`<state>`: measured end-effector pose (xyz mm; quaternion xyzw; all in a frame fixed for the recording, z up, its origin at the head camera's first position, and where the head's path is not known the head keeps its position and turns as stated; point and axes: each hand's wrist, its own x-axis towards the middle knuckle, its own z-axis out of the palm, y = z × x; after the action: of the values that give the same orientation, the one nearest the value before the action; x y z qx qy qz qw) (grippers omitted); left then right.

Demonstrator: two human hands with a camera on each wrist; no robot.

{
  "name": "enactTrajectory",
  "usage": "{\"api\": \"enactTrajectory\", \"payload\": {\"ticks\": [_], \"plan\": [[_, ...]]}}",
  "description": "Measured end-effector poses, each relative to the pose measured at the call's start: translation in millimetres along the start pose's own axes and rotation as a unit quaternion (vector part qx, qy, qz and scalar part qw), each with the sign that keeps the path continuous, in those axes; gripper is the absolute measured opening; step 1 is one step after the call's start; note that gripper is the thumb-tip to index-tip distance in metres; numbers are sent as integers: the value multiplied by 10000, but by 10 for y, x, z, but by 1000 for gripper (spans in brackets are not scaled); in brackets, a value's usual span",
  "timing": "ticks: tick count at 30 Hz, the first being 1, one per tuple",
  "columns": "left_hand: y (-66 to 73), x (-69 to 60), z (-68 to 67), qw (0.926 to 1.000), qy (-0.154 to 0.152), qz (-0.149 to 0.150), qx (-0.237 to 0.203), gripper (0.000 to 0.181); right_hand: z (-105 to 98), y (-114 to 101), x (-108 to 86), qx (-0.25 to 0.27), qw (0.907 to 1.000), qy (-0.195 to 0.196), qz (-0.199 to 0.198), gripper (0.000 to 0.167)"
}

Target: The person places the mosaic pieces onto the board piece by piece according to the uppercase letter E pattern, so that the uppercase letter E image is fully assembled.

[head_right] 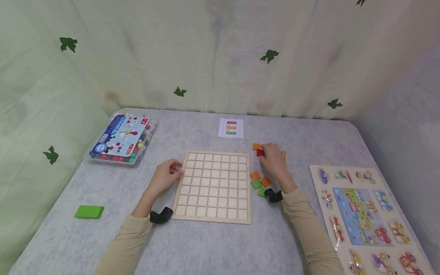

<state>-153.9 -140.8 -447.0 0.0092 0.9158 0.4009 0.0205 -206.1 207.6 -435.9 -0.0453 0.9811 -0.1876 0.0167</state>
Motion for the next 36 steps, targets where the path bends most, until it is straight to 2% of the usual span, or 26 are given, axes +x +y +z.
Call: {"api": "enactTrajectory", "payload": {"ticks": [10, 20, 28, 36], "plan": [[-10, -9, 6, 9995, 160, -158, 236, 16, 60, 52, 58, 81, 9998, 79, -153, 30], [-13, -16, 37, 9996, 276, -70, 7, 17, -34, 84, -16, 262, 9996, 101, 34, 29], [-131, -1, 60, 9992, 177, 207, -290, 17, -67, -20, -93, 459, 9971, 433, -418, 28], [-154, 7, 56, 9990, 163, 277, -308, 17, 17, -240, -109, 801, 9921, 320, -914, 27]]}}
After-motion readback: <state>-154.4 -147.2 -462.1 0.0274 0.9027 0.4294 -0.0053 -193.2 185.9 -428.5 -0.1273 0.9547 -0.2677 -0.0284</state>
